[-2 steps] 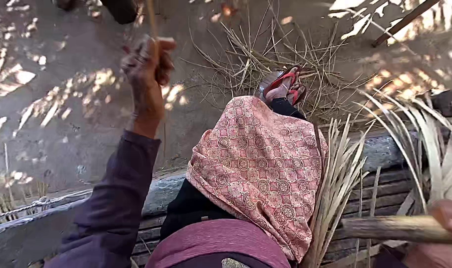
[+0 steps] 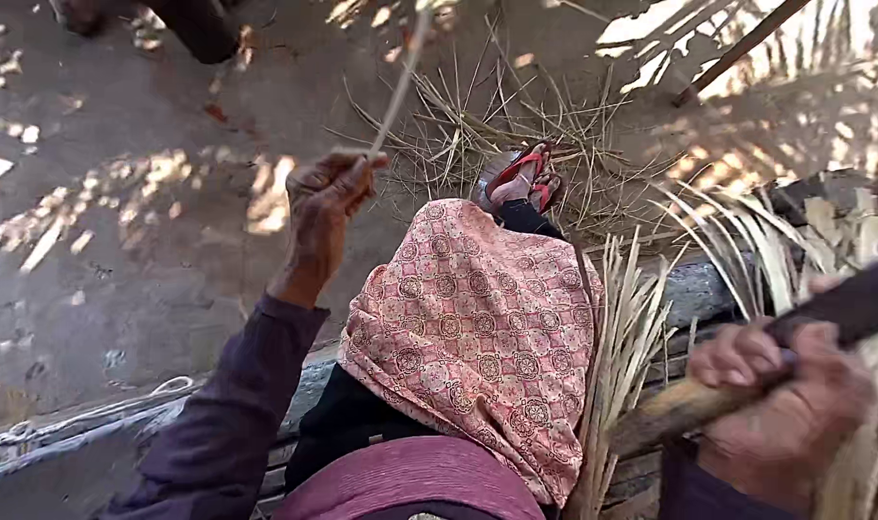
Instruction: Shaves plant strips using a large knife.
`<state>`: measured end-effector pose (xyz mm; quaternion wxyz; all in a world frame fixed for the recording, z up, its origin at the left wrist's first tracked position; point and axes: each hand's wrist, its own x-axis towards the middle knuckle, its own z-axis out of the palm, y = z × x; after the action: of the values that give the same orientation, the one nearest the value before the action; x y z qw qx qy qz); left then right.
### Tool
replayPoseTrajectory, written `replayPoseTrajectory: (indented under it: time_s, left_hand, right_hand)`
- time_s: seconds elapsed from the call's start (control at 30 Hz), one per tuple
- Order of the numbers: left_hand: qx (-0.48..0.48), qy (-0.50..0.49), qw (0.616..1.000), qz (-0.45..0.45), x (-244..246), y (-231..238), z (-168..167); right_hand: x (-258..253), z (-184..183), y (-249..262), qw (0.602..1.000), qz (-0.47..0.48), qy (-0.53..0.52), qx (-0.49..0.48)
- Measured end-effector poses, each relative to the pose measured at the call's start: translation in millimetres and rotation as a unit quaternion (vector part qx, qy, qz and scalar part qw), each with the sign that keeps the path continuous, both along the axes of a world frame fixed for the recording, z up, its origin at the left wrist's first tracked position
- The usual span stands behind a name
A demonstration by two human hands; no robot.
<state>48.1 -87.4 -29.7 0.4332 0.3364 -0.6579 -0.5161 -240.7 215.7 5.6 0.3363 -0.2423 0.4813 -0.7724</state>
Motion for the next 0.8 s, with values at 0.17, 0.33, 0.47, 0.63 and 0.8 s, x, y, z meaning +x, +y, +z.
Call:
replayPoseTrajectory:
  time_s: [0.17,0.33,0.47,0.63,0.8]
  left_hand:
    - [-0.049,-0.027,0.988,-0.146,-19.9,66.6,-30.8]
    - [-0.121,-0.071,0.961,-0.24,-13.5,95.1,-51.3]
    - [-0.092,-0.04,0.957,-0.272,-8.6,104.3,-56.7]
    - [-0.149,-0.101,0.942,-0.283,-6.9,102.8,-53.7]
    - [-0.172,-0.143,0.93,-0.292,-7.7,105.9,-53.9]
  right_hand:
    - [48.1,-8.2,-33.3,0.996,0.005,0.015,0.088]
    - [47.8,-4.2,-16.1,0.993,-0.035,0.055,0.102]
    - [47.8,-3.1,-14.0,0.992,-0.057,0.059,0.095]
    - [50.8,-10.9,-16.2,0.991,-0.062,0.031,0.112]
    - [49.9,-17.6,-13.7,0.989,-0.067,0.027,0.128]
